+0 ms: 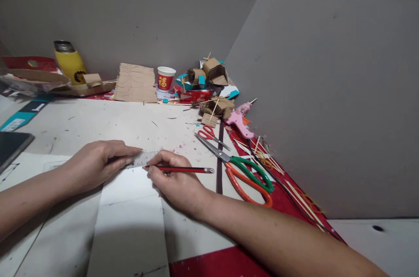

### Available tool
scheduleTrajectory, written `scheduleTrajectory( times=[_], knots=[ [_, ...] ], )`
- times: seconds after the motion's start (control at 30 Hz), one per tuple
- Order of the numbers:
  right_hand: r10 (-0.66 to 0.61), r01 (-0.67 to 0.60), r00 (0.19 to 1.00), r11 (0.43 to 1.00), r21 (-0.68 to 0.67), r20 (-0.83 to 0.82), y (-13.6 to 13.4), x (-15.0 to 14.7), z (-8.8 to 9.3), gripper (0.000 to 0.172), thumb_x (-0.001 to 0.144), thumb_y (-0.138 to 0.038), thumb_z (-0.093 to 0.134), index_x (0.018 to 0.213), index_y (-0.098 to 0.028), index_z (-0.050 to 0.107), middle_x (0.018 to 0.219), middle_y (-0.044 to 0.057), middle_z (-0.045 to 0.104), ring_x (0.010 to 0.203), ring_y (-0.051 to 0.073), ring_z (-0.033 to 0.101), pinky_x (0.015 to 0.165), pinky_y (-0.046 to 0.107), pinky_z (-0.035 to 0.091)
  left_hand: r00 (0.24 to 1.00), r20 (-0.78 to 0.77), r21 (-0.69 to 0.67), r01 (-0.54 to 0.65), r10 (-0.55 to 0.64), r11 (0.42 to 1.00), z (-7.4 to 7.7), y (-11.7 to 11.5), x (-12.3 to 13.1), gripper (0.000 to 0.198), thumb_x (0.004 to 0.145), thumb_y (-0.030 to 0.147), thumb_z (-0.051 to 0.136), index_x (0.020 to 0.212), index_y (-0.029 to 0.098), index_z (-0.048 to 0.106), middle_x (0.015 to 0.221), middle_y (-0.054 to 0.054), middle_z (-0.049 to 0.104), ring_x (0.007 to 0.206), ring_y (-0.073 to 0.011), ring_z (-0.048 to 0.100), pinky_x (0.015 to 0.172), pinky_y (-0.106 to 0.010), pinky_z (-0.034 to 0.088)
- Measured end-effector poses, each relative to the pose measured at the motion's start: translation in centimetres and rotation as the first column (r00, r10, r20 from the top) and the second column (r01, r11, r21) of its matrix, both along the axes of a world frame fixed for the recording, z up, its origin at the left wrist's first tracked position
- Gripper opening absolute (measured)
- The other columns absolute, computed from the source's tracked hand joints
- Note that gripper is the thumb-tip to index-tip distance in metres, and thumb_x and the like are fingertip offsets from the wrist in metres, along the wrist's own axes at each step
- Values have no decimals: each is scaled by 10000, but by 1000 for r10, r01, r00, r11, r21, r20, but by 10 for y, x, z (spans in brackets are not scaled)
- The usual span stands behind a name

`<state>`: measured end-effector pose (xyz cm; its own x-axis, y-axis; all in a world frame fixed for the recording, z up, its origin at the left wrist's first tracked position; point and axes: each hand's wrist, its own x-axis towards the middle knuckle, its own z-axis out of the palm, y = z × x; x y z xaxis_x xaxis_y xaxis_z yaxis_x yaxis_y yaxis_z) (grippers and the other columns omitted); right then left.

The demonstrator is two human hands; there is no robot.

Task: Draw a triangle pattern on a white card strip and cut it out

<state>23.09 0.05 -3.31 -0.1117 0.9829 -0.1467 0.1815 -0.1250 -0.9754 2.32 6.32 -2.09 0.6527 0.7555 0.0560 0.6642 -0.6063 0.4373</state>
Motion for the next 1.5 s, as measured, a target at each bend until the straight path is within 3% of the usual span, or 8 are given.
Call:
scheduleTrajectory(
  times=[0.3, 0.5, 0.7, 0.97, 1.2, 1.33, 1.5],
  knots=[
    [10, 21, 986, 982, 189, -165, -5, 5, 0, 279, 967, -429, 543, 1021, -175, 644, 797, 32, 665, 630, 118, 617, 510, 222, 497, 997, 77, -52, -16, 20, 999, 1, -2, -2, 358, 918, 258, 499, 1196, 227, 722, 1036, -80, 770, 908, -244, 685, 775, -344, 471],
    [3, 47, 987, 951, 307, -158, -8, 8, 3, 336, 1003, -458, 497, 1051, -167, 656, 842, 57, 689, 672, 139, 636, 576, 269, 502, 989, 137, -132, -43, 61, 990, 11, 0, -10, 364, 920, 309, 508, 1203, 210, 715, 1111, -72, 768, 935, -219, 691, 811, -318, 506],
    [15, 23, 993, 948, 316, -119, -10, 7, 8, 344, 1001, -454, 485, 1028, -159, 660, 822, 62, 693, 666, 146, 630, 590, 289, 496, 983, 140, -245, -84, 121, 966, 26, 6, -18, 383, 913, 373, 528, 1184, 186, 723, 975, -56, 788, 791, -206, 679, 688, -296, 503],
    [-6, 46, 990, 959, 279, -143, -10, 9, 0, 166, 953, -286, 561, 1061, -193, 646, 871, 37, 698, 705, 133, 631, 631, 281, 500, 980, 158, -419, -42, 119, 907, 22, 6, -20, 374, 912, 397, 563, 1191, 202, 719, 1042, -66, 778, 863, -222, 672, 731, -322, 511],
    [-6, 38, 992, 967, 252, -126, -10, 9, 2, 164, 950, -271, 566, 1065, -185, 646, 867, 38, 705, 700, 133, 646, 655, 285, 525, 986, 70, -406, -111, 152, 907, 31, 4, -23, 390, 896, 414, 562, 1189, 212, 721, 934, -41, 781, 780, -214, 663, 663, -299, 492],
    [12, 8, 997, 969, 248, -79, -10, 11, 3, 192, 972, -300, 552, 1086, -186, 657, 866, 53, 722, 712, 151, 661, 655, 301, 541, 983, 56, -408, -139, 177, 902, 33, 2, -28, 397, 888, 428, 565, 1196, 228, 717, 989, -44, 782, 830, -229, 679, 707, -318, 509],
    [35, -16, 997, 964, 267, -65, -10, 12, 1, 243, 992, -359, 537, 1120, -193, 660, 885, 61, 722, 725, 159, 669, 639, 306, 546, 974, 131, -460, -106, 185, 881, 26, 0, -33, 339, 896, 378, 576, 1158, 225, 728, 1071, -58, 776, 918, -242, 694, 801, -354, 533]
  ],
)
